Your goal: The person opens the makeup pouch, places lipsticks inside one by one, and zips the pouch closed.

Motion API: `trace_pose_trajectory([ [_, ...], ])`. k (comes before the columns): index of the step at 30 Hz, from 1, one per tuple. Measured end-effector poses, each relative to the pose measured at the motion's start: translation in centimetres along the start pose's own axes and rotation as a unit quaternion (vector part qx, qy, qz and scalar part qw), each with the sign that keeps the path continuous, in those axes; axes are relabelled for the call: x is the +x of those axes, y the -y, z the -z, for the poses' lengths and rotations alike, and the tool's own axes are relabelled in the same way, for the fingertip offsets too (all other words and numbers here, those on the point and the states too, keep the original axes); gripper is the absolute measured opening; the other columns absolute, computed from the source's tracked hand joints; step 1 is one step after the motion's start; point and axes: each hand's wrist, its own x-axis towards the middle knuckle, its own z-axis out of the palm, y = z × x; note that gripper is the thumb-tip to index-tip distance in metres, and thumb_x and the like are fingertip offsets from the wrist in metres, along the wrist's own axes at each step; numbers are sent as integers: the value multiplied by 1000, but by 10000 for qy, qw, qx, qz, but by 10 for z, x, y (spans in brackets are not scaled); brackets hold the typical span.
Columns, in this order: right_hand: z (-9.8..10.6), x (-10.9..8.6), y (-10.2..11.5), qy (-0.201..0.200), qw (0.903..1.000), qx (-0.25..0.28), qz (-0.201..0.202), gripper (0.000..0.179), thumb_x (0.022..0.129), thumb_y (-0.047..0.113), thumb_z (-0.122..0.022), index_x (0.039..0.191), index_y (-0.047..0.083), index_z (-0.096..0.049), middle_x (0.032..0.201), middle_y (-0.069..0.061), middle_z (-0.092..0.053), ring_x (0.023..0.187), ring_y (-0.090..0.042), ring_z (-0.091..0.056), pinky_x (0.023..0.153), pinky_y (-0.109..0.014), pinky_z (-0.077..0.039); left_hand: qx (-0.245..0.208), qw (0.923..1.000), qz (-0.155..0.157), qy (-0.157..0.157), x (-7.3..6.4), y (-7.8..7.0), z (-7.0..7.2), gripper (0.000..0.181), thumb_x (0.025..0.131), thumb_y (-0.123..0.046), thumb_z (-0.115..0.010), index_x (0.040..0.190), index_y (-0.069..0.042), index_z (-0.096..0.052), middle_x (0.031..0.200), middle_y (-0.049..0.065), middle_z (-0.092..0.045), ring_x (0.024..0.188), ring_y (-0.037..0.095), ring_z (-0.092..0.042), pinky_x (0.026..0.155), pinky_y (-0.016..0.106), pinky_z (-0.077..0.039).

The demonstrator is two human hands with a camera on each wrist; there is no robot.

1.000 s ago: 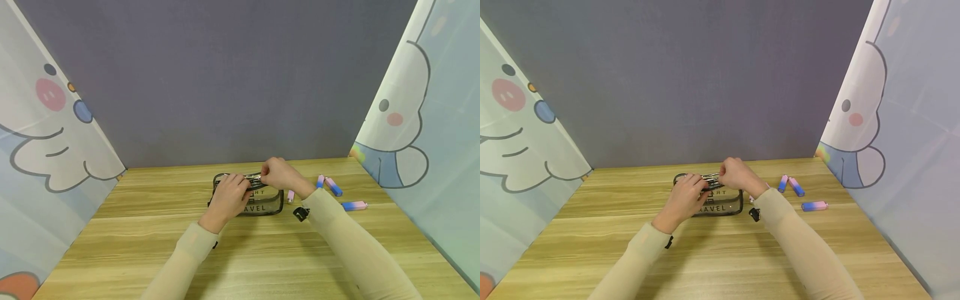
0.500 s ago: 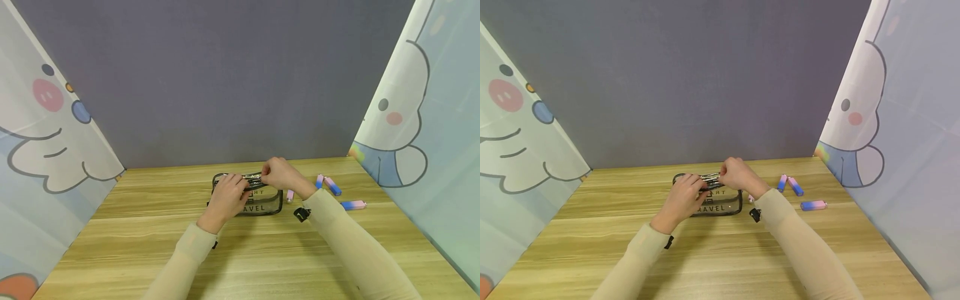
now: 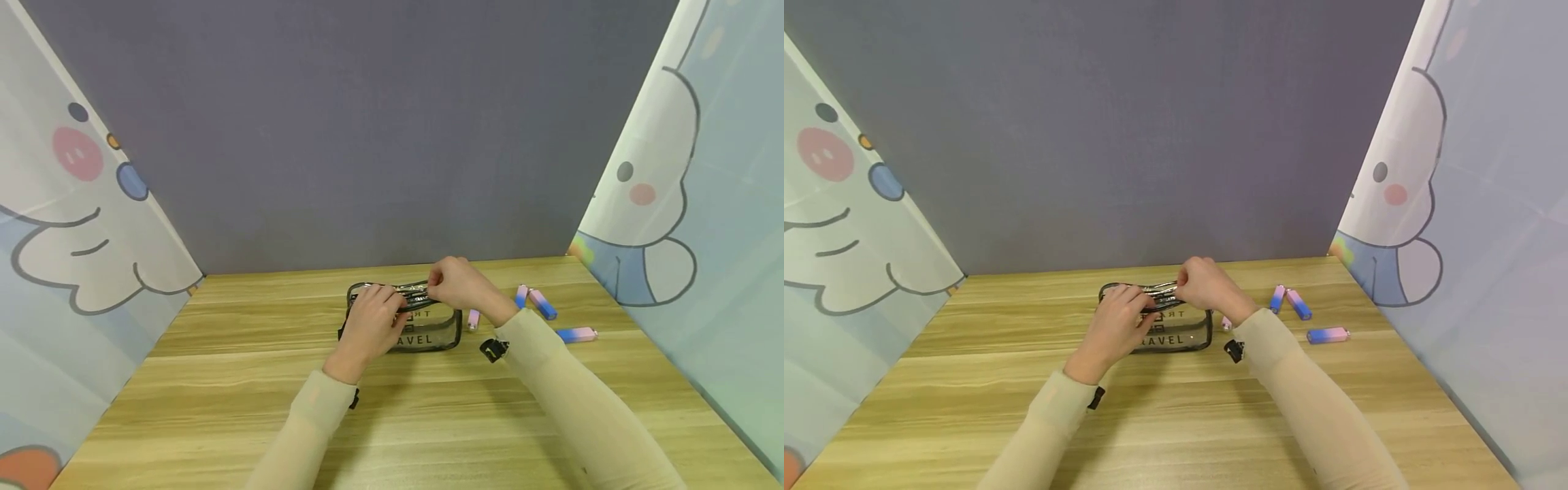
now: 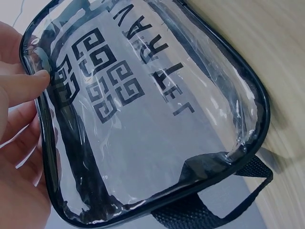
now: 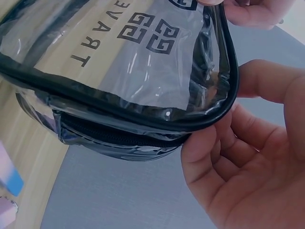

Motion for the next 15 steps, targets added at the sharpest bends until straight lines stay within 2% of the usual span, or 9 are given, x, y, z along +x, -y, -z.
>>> trace_pose_trajectory([
  [15,1,-2,-1,-28,10000,60,-8,11,95,11,-62,87,9,-71,71,-4,-63,51,-14,-50,53,-29,-43,-79,9996,206,-172,0,-5,2,17,82,-14,-87,89,-13,-71,91,1,-68,88,23,-62,82,39,-51],
])
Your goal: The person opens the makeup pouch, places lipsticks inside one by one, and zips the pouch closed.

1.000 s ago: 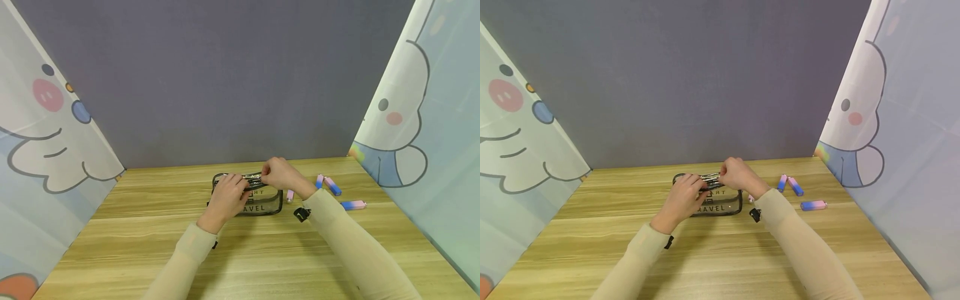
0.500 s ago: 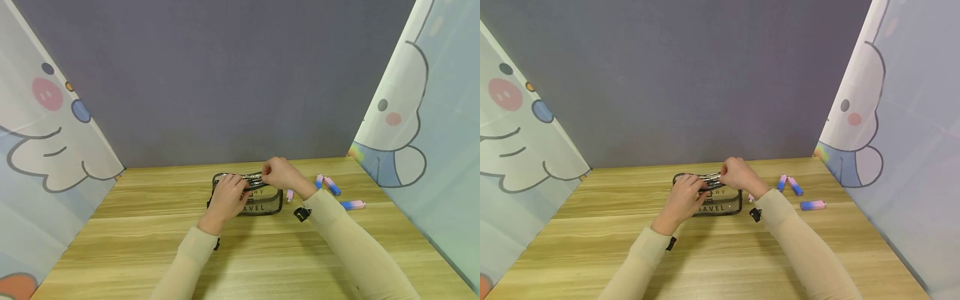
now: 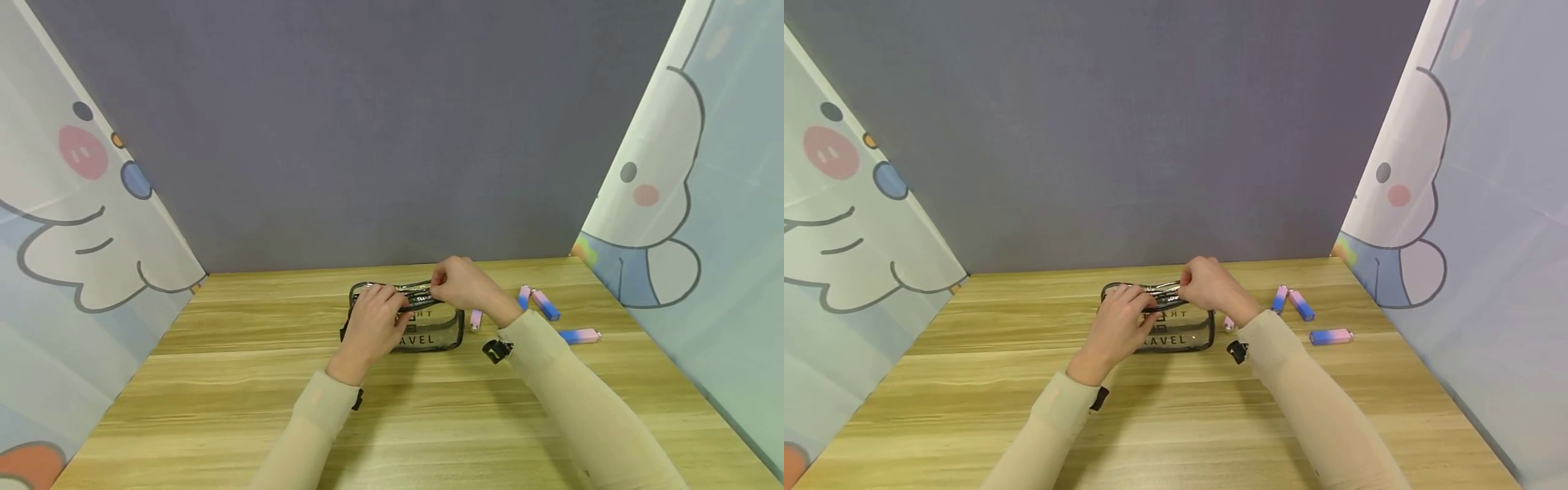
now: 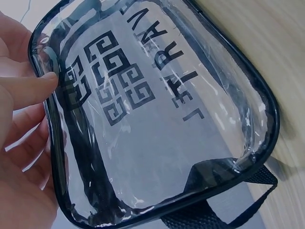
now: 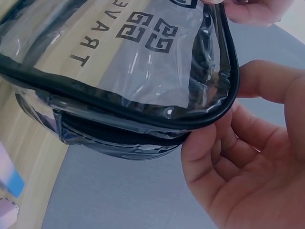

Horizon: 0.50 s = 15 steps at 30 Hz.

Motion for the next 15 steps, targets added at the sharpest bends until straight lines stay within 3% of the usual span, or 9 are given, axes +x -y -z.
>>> trace_pose_trajectory([
  [7,0,-1,-2,-49,10000,-24,28,12,94,10,-62,87,9,-72,69,-4,-63,51,-13,-50,52,-29,-43,58,9999,47,75,-1,-1,0,15,84,-15,-85,89,-13,-72,91,1,-66,86,22,-60,77,38,-49],
  [15,0,-1,-4,-98,9999,82,35,11,93,10,-62,88,8,-72,71,-4,-64,51,-13,-52,52,-29,-44,96,9999,37,51,-1,-1,0,15,84,-16,-86,90,-13,-72,92,1,-66,86,22,-61,79,39,-51],
])
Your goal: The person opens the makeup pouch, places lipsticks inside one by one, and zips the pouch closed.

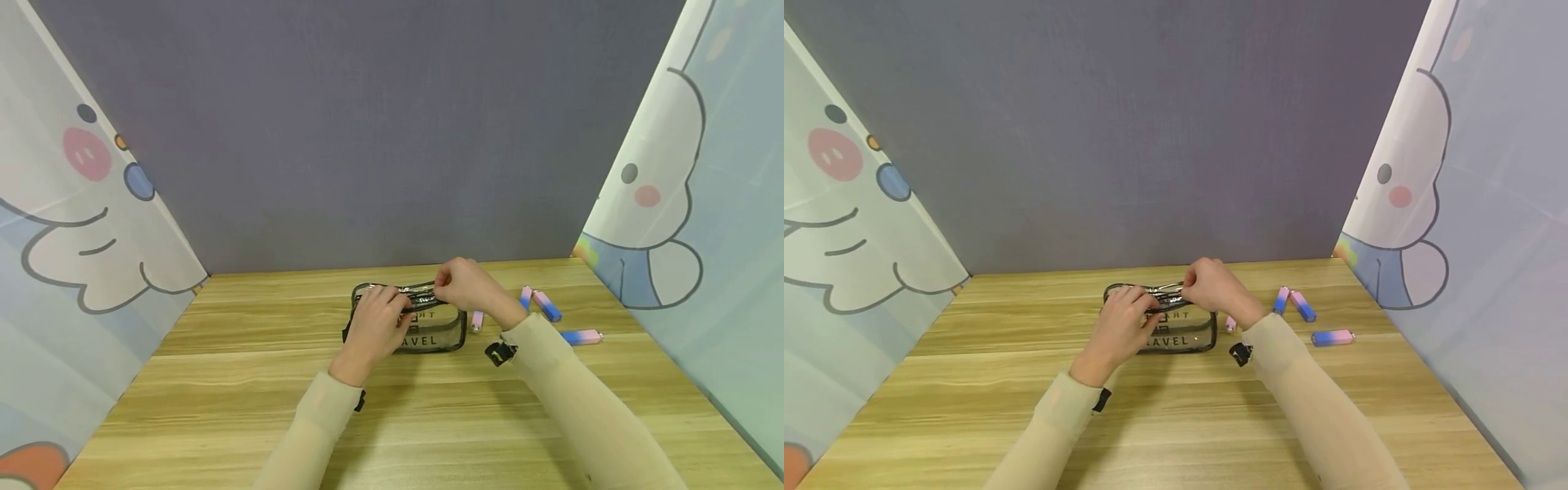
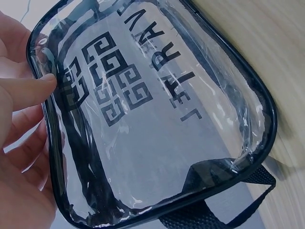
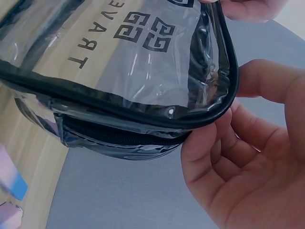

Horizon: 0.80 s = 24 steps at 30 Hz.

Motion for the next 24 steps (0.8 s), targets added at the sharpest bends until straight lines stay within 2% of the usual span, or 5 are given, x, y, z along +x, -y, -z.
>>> trace_pose_trajectory([
  [24,2,-4,-15,-372,9991,72,173,12,91,13,-64,83,10,-73,75,0,-66,62,-17,-54,61,-34,-45,-45,10000,19,1,1,2,1,14,85,-15,-85,90,-12,-72,92,1,-66,87,22,-60,79,38,-49],
])
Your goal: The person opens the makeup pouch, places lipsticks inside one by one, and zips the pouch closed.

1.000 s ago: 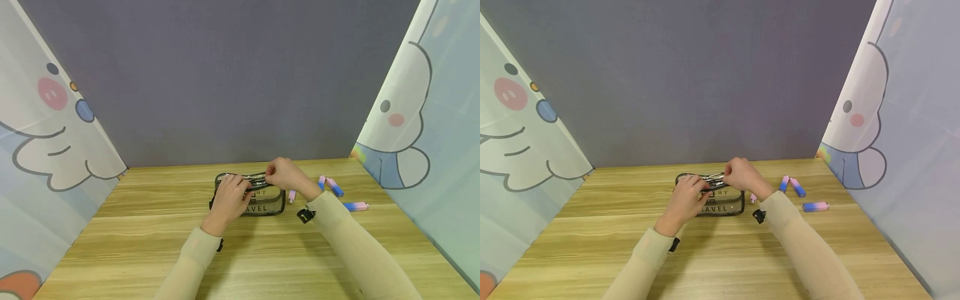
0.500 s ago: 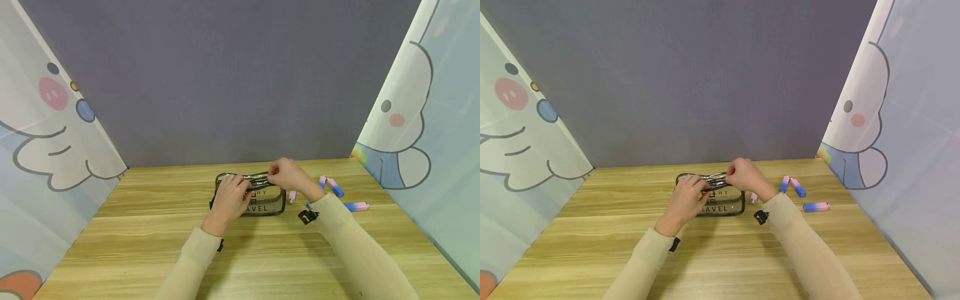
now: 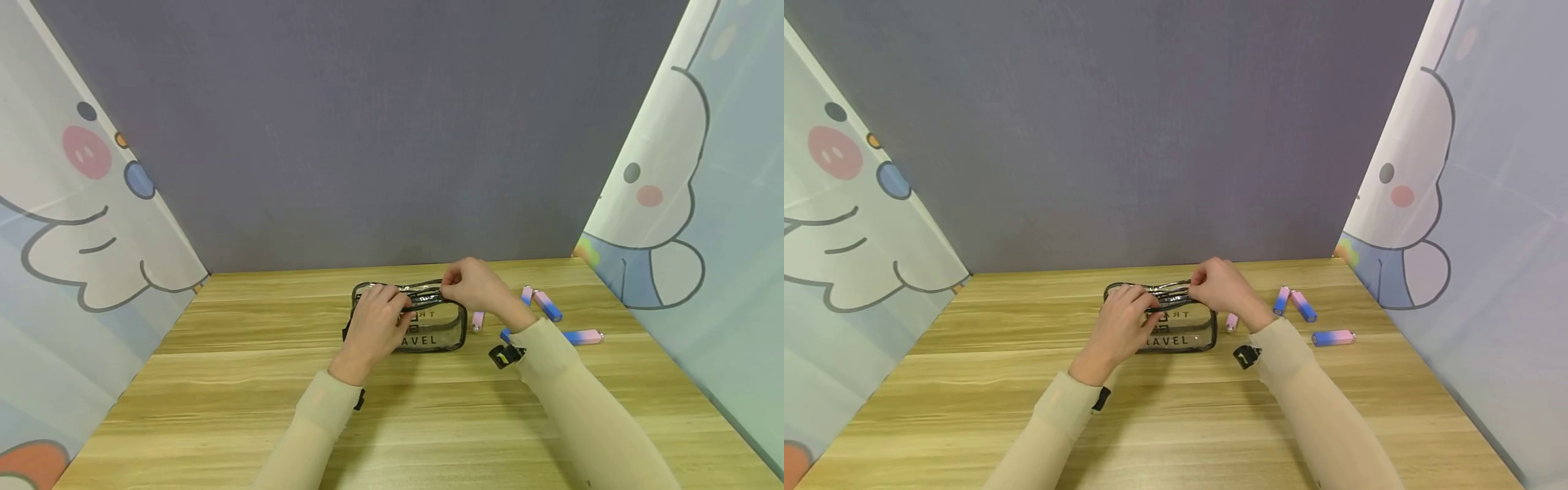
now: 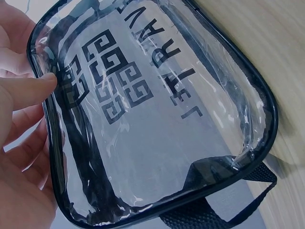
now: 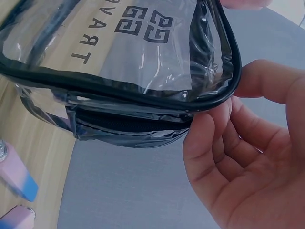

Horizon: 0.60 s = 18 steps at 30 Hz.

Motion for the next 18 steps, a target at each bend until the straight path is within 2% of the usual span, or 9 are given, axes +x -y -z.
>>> trace_pose_trajectory([
  [18,-1,-6,-7,-195,9994,286,-37,12,90,11,-63,88,7,-74,81,-2,-68,67,-18,-56,63,-34,-47,47,10000,-16,15,0,0,1,14,85,-17,-85,90,-13,-72,93,1,-66,86,22,-60,80,39,-50],
])
